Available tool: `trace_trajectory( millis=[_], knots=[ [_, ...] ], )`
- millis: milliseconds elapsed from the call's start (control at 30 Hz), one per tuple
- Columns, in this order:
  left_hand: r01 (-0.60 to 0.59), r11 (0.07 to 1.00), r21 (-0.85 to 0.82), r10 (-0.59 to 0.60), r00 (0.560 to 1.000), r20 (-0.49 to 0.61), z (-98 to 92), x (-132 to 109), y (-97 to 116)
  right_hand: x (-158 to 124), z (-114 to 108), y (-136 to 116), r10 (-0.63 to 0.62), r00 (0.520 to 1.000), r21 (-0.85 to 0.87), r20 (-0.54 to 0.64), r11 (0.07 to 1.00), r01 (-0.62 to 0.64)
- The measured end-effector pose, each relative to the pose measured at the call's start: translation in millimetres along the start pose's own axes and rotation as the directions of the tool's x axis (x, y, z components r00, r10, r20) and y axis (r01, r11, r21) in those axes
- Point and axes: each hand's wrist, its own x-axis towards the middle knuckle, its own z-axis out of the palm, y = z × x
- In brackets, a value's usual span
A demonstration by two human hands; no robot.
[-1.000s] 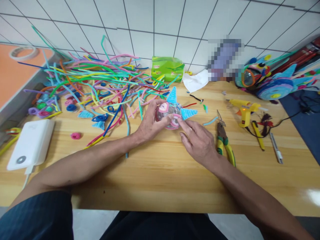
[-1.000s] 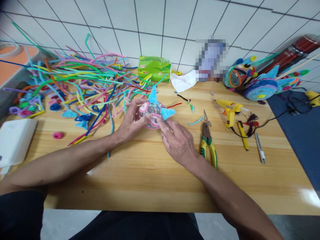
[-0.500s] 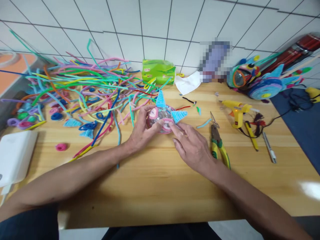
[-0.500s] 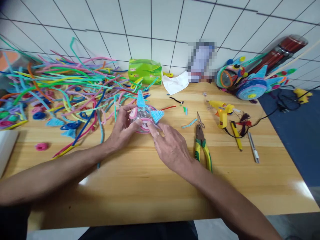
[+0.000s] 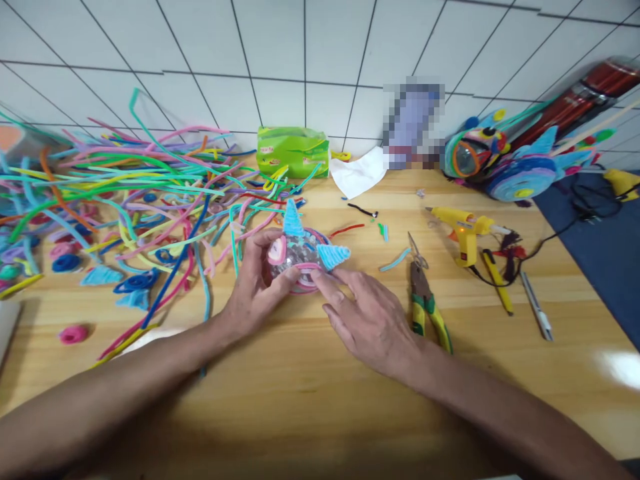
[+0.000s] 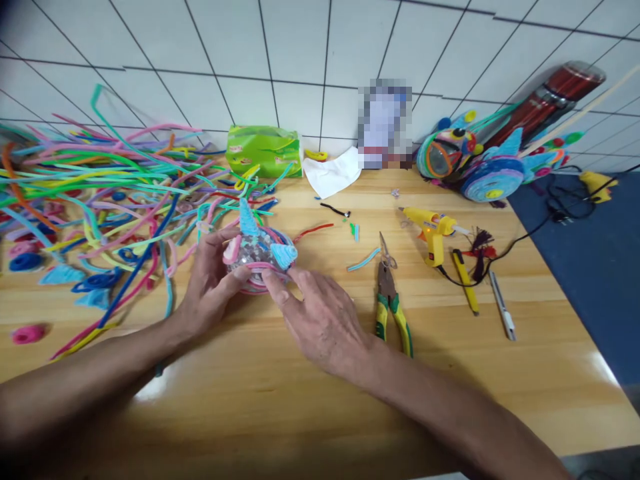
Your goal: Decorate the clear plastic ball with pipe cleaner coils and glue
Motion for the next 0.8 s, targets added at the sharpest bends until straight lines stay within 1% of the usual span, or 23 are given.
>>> trace_trajectory(
  millis=[100,267,567,667,800],
  knots=[
    [0.009,1.000,-0.018,-0.008,1.000,0.021,-0.9,-1.1,4.7,-2.7,4.5,2.4,-0.025,0.999,0.022,-0.046,0.999,0.026],
    [0.024,0.999,-0.026,-0.024,0.999,0.022,-1.7,-2.3,7.0,-4.7,8.2,4.4,-0.015,0.998,0.047,-0.064,0.999,0.018],
    [0.032,0.999,-0.027,-0.031,0.999,0.026,-2.1,-3.1,6.6,-5.9,9.2,5.8,-0.007,0.999,0.095,-0.040,0.995,0.011],
    [0.040,0.999,-0.037,-0.039,0.999,0.023,-1.8,-2.7,8.3,-6.1,9.5,5.9,-0.009,0.999,0.099,-0.044,0.995,0.013],
    [0.044,0.999,-0.011,-0.044,0.998,0.036,-2.8,-1.7,9.8,-5.4,8.5,5.4,-0.014,0.999,0.082,-0.045,0.996,0.018]
  ],
)
